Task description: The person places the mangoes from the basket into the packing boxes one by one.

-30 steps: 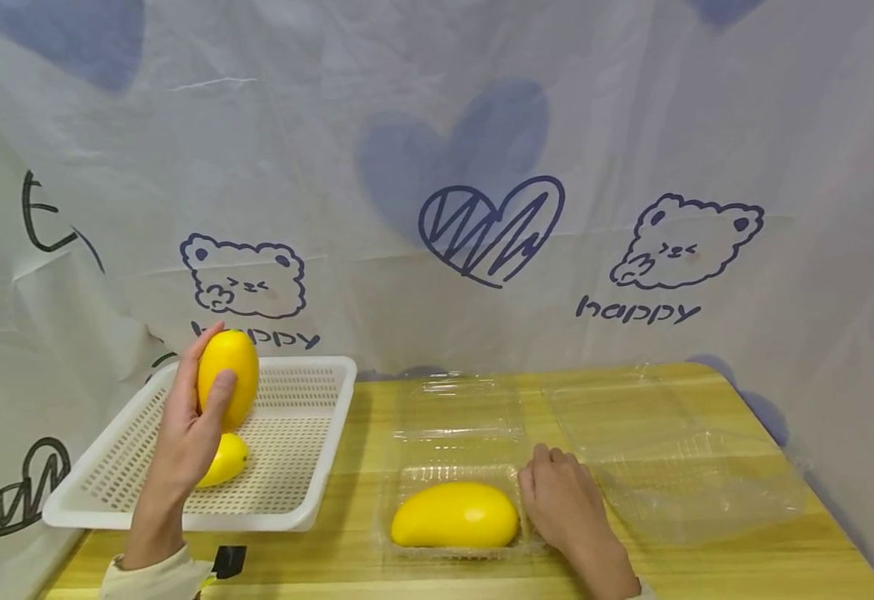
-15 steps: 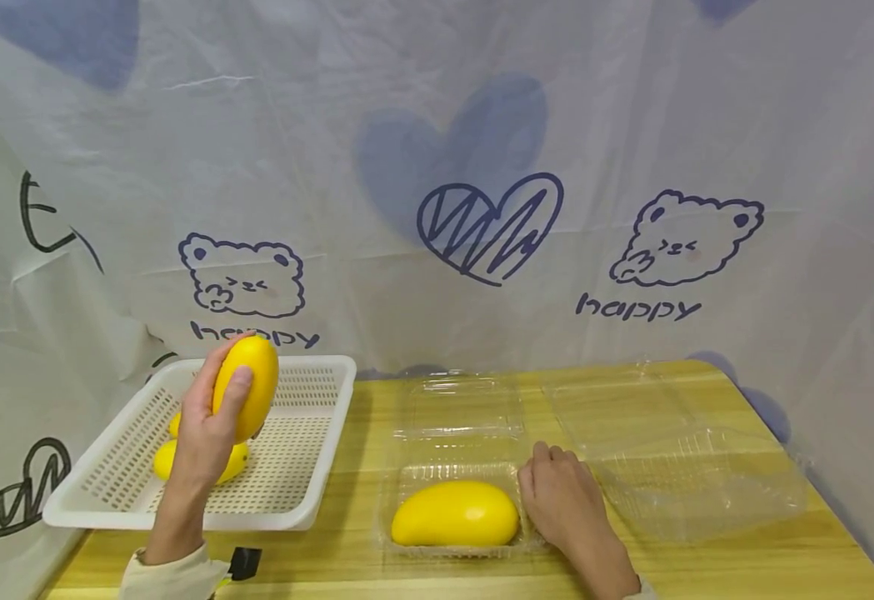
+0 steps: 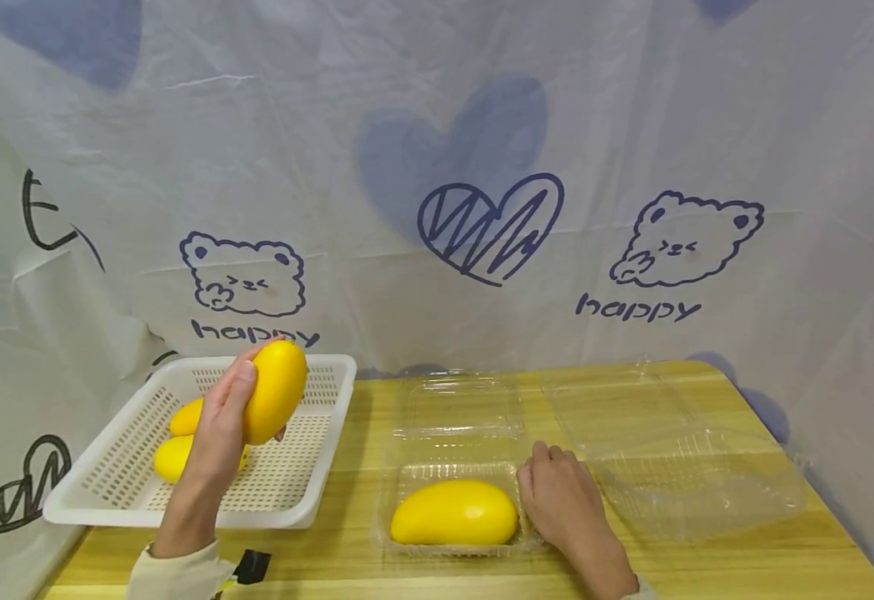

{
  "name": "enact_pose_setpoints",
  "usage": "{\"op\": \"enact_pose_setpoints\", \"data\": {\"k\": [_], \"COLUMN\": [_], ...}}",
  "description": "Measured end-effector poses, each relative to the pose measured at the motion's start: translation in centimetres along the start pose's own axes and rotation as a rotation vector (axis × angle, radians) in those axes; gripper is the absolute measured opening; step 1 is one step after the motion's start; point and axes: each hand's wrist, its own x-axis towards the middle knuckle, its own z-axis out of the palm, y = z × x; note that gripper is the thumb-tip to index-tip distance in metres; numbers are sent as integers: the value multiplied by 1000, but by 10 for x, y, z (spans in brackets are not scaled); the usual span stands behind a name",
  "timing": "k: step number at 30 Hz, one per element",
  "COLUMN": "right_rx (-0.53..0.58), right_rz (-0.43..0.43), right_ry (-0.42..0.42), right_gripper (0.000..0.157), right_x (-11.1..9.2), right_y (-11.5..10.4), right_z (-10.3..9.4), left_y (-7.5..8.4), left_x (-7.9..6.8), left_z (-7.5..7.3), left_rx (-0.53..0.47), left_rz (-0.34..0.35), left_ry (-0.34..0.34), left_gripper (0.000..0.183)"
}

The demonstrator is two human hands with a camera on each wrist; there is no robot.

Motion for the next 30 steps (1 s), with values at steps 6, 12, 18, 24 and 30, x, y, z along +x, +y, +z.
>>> {"op": "enact_pose_setpoints", "data": {"k": [6, 12, 18, 24, 30], "right_rx": [7, 11, 11, 16, 18], "right_rz": [-4, -6, 8, 13, 16], "right_ry": [6, 8, -9, -21, -32], "right_gripper": [23, 23, 22, 23, 22], "right_x": [0, 0, 0, 0, -1], "right_y": [0, 0, 1, 1, -1], "right_z": [1, 0, -1, -2, -2], "left_y": [0, 0, 2, 3, 2], "left_x": [-1, -1, -2, -2, -4], "left_z": [2, 6, 6, 9, 13], "left_rx": [-47, -167, -185, -178, -156], "left_rz": [-36, -19, -5, -12, -15], "left_ry": [22, -19, -99, -138, -150], "left_gripper": [51, 41, 46, 47, 48]}}
